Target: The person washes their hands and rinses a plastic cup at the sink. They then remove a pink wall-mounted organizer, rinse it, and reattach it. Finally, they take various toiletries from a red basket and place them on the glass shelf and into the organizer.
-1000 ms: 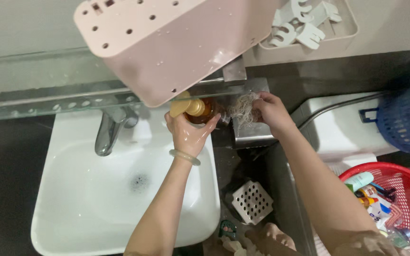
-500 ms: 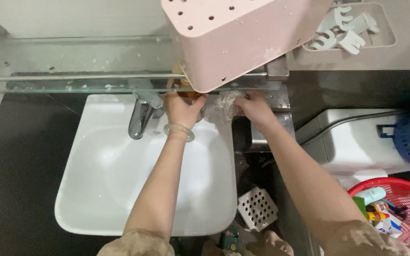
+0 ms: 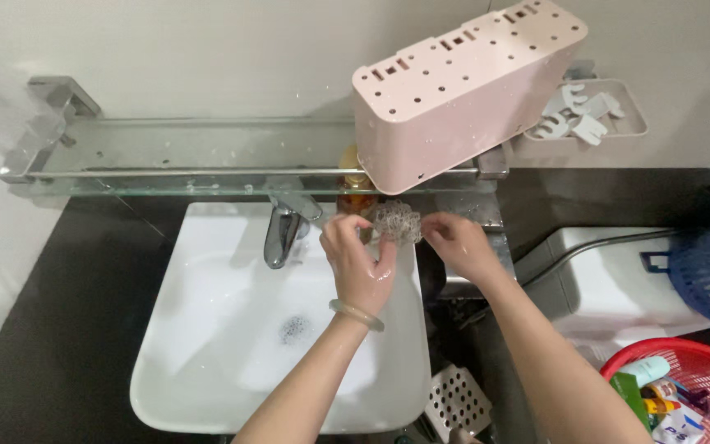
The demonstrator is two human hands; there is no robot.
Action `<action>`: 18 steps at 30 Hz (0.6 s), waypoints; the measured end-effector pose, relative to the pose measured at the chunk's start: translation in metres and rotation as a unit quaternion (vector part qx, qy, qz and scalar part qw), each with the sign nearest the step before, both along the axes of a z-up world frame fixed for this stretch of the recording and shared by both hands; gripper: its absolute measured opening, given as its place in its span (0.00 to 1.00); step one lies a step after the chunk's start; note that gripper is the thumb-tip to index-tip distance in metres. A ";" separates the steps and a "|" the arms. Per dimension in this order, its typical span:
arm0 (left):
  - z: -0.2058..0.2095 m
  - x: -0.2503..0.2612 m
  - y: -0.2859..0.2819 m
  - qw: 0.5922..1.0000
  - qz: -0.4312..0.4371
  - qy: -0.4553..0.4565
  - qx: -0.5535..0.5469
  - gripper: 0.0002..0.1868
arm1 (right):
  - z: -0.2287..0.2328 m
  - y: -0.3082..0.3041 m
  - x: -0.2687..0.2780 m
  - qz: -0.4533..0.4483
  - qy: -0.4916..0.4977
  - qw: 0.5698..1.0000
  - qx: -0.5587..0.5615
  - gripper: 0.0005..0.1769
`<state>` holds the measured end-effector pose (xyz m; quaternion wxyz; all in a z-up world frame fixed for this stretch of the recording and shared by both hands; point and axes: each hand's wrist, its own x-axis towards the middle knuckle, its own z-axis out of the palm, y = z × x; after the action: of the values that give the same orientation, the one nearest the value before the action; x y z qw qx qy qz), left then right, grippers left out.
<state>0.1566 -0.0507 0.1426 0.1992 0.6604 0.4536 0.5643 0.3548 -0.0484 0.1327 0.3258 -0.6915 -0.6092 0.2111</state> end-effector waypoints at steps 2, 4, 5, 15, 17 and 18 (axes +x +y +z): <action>0.025 -0.003 -0.002 0.998 -0.015 -0.013 0.053 0.20 | 0.024 -0.012 -0.001 0.007 0.040 0.999 -0.011 0.15; 0.047 -0.007 -0.004 0.993 -0.023 -0.023 0.113 0.18 | 0.048 -0.023 -0.002 0.011 0.087 0.996 0.000 0.14; 0.057 -0.007 -0.005 0.993 -0.024 -0.032 0.114 0.18 | 0.060 -0.026 -0.002 0.000 0.093 0.996 0.001 0.15; 0.104 0.008 -0.023 0.974 -0.099 -0.013 0.206 0.25 | 0.126 -0.059 0.030 -0.129 0.138 0.972 0.140 0.12; 0.107 0.020 -0.027 0.972 -0.119 -0.002 0.204 0.27 | 0.128 -0.065 0.050 -0.150 0.175 0.954 0.190 0.11; 0.108 0.026 -0.029 0.971 -0.127 -0.001 0.200 0.28 | 0.131 -0.067 0.060 -0.159 0.193 0.946 0.207 0.10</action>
<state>0.1823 -0.0799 0.2507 0.1337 0.7386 0.2431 0.6144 0.4149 -0.1157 0.2636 0.6022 -0.6426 -0.4477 0.1550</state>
